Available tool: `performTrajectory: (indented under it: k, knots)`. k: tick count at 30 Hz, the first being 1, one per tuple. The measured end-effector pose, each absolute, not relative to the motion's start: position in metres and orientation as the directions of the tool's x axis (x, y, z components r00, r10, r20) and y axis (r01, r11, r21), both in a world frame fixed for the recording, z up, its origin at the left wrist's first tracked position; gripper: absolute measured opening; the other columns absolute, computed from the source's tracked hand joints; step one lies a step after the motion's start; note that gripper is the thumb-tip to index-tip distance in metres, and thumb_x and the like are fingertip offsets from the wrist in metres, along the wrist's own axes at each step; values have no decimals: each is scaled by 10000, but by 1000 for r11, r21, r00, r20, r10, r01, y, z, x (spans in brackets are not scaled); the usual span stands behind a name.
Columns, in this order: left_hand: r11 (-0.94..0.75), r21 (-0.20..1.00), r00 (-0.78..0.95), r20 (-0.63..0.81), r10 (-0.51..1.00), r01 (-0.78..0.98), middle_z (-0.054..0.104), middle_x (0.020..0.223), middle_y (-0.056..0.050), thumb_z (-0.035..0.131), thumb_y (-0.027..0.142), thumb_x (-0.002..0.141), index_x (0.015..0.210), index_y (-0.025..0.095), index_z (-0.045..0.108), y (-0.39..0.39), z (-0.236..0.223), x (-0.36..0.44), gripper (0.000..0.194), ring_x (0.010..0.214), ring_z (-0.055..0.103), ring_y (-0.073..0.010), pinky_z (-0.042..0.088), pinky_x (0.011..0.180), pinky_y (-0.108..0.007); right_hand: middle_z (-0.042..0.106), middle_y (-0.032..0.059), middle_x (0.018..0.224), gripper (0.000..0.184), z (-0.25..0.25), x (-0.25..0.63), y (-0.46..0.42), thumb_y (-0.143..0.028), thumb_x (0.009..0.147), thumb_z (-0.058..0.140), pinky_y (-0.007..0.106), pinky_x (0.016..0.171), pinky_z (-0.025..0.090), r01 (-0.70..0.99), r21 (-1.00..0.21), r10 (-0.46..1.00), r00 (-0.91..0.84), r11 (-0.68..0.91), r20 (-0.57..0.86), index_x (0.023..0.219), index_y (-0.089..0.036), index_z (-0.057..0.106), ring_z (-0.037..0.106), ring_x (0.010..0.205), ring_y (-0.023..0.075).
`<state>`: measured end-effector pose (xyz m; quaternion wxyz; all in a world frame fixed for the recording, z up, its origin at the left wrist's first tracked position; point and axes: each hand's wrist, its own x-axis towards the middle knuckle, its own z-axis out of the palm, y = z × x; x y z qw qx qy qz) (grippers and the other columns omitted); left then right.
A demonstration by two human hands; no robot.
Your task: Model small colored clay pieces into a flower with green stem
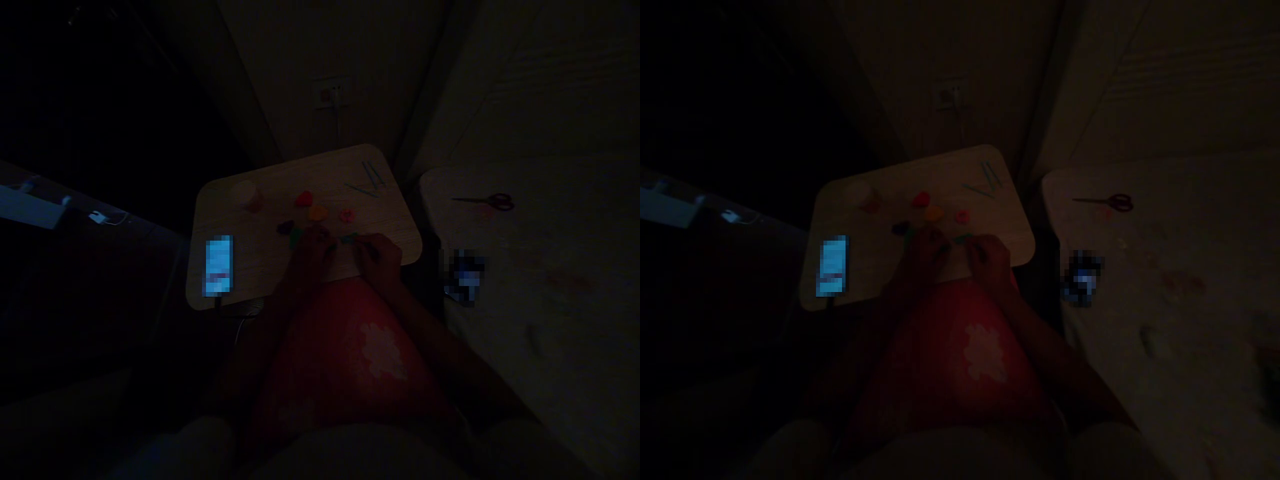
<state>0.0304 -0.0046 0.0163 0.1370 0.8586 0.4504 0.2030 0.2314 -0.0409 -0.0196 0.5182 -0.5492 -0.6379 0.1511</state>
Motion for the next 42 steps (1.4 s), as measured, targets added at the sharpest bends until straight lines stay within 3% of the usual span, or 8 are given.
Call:
performTrajectory:
  k: [5,10,16,22,28,35,42]
  knots:
    - [-507,527,464,225,857,682,682,1020,-88,614,144,924,930,187,649,-4,18,32,56,1001,620,-246,522,963,-408,813,68,953,141,-22,231,-40,-277,961,661,418,815,606,532,-757,841,142,380,522,1000,-235,790,752,879,244]
    - [-380,711,310,235,921,591,723,976,-38,620,107,890,1041,196,678,-4,18,29,184,877,651,-180,552,867,-327,813,63,961,146,-22,231,-40,-290,957,659,435,830,610,509,-781,851,163,361,500,1000,-257,795,753,894,252]
    - [-330,768,245,230,942,548,741,955,-50,678,90,839,893,181,711,-5,16,26,110,880,684,-186,574,844,-326,812,68,944,145,-22,232,-41,-280,947,664,425,806,609,530,-770,851,158,354,500,992,-241,797,749,869,249]
    - [-171,836,58,165,985,521,722,839,-19,702,95,820,849,191,664,-5,12,25,107,785,673,-173,563,761,-300,811,68,944,138,-22,233,-40,-281,959,662,425,817,607,535,-759,844,146,371,516,981,-243,792,749,882,251]
    - [-68,862,-64,116,991,502,648,827,-5,662,46,802,840,195,597,-14,6,29,167,780,625,-163,527,757,-292,809,70,955,151,-22,233,-40,-284,960,652,440,836,602,522,-770,855,135,368,500,995,-243,793,744,899,256]
    - [-233,746,0,298,955,624,617,989,-54,658,43,816,882,207,590,-23,7,30,190,945,598,-211,530,880,-360,809,78,954,157,-20,233,-41,-289,953,647,450,831,591,543,-755,864,99,368,493,994,-242,790,740,893,263]
    - [-193,777,26,222,975,599,614,912,-44,640,63,859,852,209,602,-24,4,29,151,865,611,-202,550,816,-351,812,73,963,143,-20,233,-41,-288,956,654,443,836,590,569,-735,868,71,369,491,978,-245,788,742,901,260]
